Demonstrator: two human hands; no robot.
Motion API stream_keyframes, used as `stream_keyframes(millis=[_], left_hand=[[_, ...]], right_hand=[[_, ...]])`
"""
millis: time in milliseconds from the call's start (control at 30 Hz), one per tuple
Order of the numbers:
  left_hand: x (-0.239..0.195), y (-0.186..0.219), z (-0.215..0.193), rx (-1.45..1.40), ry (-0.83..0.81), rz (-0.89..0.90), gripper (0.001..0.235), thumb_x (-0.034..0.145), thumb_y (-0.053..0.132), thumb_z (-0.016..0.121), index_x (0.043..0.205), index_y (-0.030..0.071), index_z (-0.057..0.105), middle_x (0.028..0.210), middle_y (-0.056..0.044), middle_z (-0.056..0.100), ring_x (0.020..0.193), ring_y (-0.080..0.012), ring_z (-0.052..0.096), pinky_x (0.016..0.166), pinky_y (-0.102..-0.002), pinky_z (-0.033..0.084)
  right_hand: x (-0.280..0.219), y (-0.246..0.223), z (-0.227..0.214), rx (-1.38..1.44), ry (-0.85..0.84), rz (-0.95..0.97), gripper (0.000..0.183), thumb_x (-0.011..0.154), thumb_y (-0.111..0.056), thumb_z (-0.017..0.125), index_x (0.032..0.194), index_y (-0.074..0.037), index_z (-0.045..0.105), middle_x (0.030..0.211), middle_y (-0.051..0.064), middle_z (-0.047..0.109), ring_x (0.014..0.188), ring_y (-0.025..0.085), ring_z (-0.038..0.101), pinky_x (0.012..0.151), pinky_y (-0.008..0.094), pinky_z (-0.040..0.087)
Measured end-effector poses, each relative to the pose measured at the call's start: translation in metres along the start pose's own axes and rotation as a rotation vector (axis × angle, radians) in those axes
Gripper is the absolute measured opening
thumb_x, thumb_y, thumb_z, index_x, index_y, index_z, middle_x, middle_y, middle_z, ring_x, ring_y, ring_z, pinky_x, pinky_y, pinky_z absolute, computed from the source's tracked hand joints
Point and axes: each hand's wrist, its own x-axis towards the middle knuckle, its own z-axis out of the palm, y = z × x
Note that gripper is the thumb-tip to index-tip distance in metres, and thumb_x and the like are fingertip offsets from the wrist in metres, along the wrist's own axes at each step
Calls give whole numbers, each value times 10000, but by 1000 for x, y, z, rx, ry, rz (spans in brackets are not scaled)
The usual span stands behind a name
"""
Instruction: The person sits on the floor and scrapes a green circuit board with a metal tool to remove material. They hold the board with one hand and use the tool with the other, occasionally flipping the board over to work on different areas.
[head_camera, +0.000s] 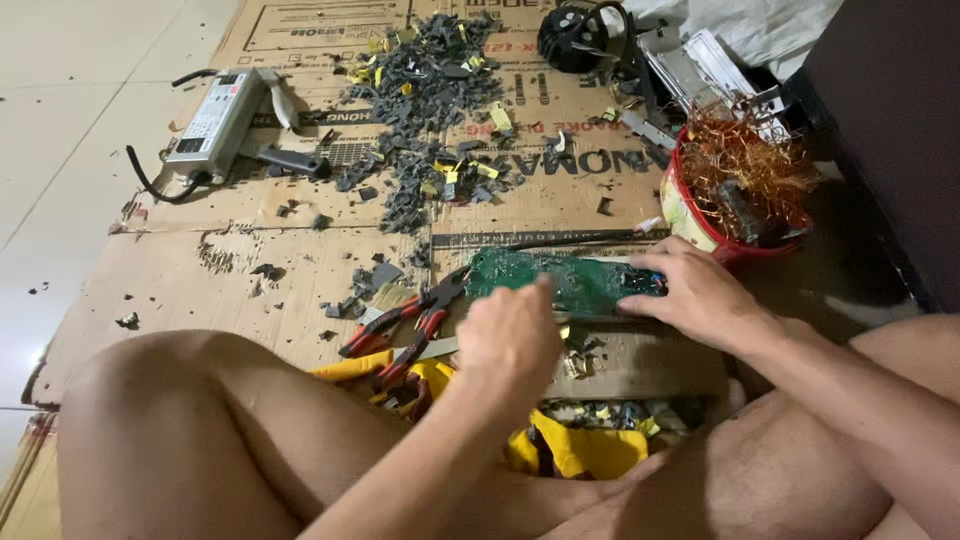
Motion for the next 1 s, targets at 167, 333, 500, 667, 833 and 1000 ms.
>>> stream_keyframes(millis=[167,333,500,667,833,1000], left_hand=[[41,-19,32,107,63,28,369,1006,233,445,1306,216,659,1046,-136,759,1031,-374,724,795,-593,591],[35,-3,32,131,71,36,395,1067,215,352,1230,152,706,1093,-109,763,1079,-335,722,850,-554,589],[63,-18,41,184,121,67,275,1011,209,521,1115,81,740,953,-165,756,953,-378,735,761,-582,607],[53,-13,37,182,60,81,390,1016,156,435,1343,83,634,1032,-167,747,1018,-381,714,759,-585,599],[39,2,36,139,56,62,399,1025,152,433,1381,89,602,1039,-138,754,1024,-332,724,783,-557,601],[46,-40,-4,98,95,-41,313,931,164,541,1167,110,740,982,-132,760,987,-361,734,730,-604,583]], right_hand=[[1,-15,-8,2,-32,38,597,843,-381,797,1343,-82,667,1305,202,593,1249,377,614,1083,464,498],[-3,-22,-13,-1,-29,58,517,881,-231,776,1343,-37,650,1322,225,585,1254,399,608,1063,475,515],[-2,-18,-7,-59,-6,57,540,841,-242,814,1331,-78,660,1281,201,603,1230,374,631,1033,455,543],[0,-11,-2,-42,-8,45,554,831,-253,811,1328,-68,652,1298,212,594,1255,405,609,1054,485,519],[-7,-21,-6,-12,30,3,556,795,-240,825,1297,-66,662,1284,238,610,1243,435,614,1053,511,510],[-31,-87,-42,-203,-54,-48,838,771,-128,741,1539,-86,409,1401,196,539,1341,372,520,1059,501,494]])
